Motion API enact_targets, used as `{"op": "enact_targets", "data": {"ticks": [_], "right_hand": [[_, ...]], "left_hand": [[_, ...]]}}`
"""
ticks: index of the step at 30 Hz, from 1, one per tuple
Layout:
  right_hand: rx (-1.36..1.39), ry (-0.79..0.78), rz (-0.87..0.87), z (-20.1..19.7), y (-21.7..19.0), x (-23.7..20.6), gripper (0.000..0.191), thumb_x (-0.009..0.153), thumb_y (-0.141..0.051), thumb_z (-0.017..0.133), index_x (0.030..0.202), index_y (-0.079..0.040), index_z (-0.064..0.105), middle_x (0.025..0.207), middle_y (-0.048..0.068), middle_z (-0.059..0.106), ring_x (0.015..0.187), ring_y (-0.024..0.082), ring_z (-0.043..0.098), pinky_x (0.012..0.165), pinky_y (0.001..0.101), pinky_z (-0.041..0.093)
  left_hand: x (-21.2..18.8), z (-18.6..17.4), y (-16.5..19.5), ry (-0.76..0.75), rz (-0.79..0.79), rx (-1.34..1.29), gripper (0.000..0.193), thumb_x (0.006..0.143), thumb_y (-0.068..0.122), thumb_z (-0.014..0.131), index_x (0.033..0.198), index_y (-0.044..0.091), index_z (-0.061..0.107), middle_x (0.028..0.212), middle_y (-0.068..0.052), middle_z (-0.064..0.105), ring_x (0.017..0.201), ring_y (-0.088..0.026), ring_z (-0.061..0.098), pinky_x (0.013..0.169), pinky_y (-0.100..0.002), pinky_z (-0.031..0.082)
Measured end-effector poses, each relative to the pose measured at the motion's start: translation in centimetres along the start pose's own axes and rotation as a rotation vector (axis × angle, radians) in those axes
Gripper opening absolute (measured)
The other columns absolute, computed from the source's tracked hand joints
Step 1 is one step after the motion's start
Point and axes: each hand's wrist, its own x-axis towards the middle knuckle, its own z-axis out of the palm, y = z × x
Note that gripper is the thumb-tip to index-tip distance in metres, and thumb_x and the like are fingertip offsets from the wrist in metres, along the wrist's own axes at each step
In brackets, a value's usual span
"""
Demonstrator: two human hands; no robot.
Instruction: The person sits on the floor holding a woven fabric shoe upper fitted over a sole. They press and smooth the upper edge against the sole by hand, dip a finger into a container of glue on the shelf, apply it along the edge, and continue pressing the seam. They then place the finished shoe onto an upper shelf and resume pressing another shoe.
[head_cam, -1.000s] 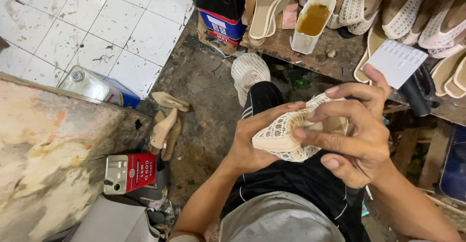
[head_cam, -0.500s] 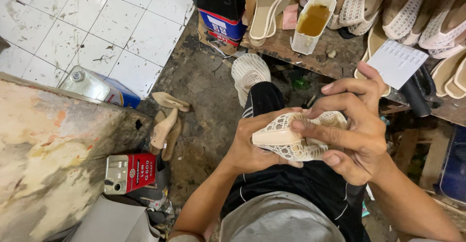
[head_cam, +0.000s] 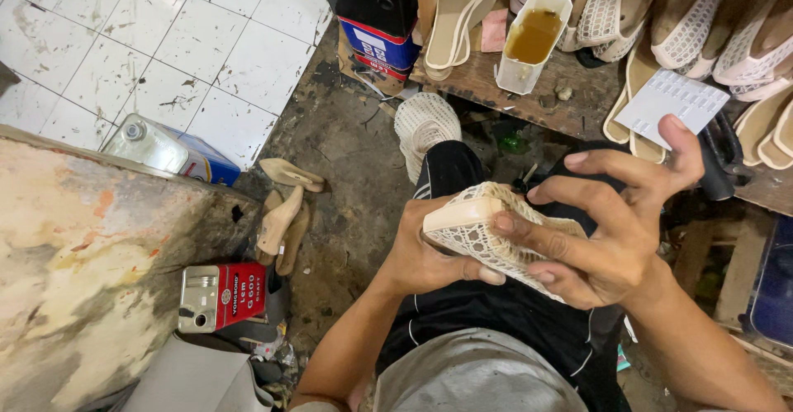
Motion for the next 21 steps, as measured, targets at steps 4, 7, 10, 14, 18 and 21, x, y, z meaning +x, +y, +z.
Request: {"op": "enact_targets", "data": {"ticks": [4,7,10,14,18,21], "right_hand": [[-0.06,-0.031,-0.019,-0.2,0.2,0.0,0.043,0.101,-0.057,0.054,0.113,-0.03,0.085,0.097,0.0,0.066,0.108,0.031,0.054,0.113,0.0674,0.012],[-0.086,-0.025,-0.036,0.0,0.6,0.2,0.041,0.101,-0.057,0.058,0.113,-0.03,0.085,0.098,0.0,0.067,0.108,0.031,0.054,0.113,0.0675,0.012],[-0.103,-0.012,-0.053,0.6,1.3,0.6,0.041,0.1,-0.058,0.06,0.113,-0.03,0.086,0.098,0.0,0.068,0.108,0.031,0.055,0.113,0.0677,0.011],[-0.029,-0.029,0.002,1.5,1.8,1.1,0.04,0.096,-0.054,0.06,0.108,-0.026,0.085,0.097,0.002,0.068,0.109,0.034,0.054,0.114,0.0658,0.011],[-0.063,-0.014,-0.045,2.4,2.0,2.1,0.039,0.101,-0.051,0.058,0.108,-0.026,0.087,0.096,0.001,0.069,0.111,0.032,0.054,0.118,0.0625,0.009],[0.064,0.032,0.012,3.6,2.4,2.9,0.043,0.099,-0.049,0.051,0.106,-0.022,0.085,0.094,0.002,0.067,0.112,0.031,0.054,0.119,0.0611,0.01]], "left_hand": [[-0.2,0.2,-1.1,0.062,-0.014,-0.154,0.075,0.078,0.027,0.096,0.138,-0.004,0.062,0.119,-0.007,0.075,0.105,-0.009,0.071,0.098,-0.027,0.058],[-0.3,0.4,-2.1,0.114,-0.017,-0.299,0.077,0.08,0.028,0.095,0.14,-0.005,0.058,0.124,-0.007,0.072,0.111,-0.011,0.069,0.101,-0.029,0.057],[-0.3,0.6,-3.1,0.169,-0.037,-0.38,0.074,0.083,0.029,0.093,0.138,-0.005,0.058,0.121,-0.008,0.073,0.109,-0.013,0.07,0.099,-0.03,0.058],[0.0,0.1,-4.4,0.199,-0.006,-0.371,0.064,0.088,0.032,0.089,0.132,-0.005,0.061,0.118,-0.009,0.074,0.106,-0.014,0.072,0.095,-0.031,0.059],[0.2,-0.9,-5.1,0.197,-0.023,-0.417,0.058,0.089,0.031,0.089,0.127,-0.005,0.065,0.113,-0.009,0.075,0.101,-0.015,0.072,0.091,-0.031,0.06],[0.4,-1.5,-5.2,0.211,-0.031,-0.423,0.054,0.089,0.029,0.088,0.125,-0.005,0.066,0.111,-0.009,0.075,0.099,-0.015,0.072,0.09,-0.03,0.059]]}}
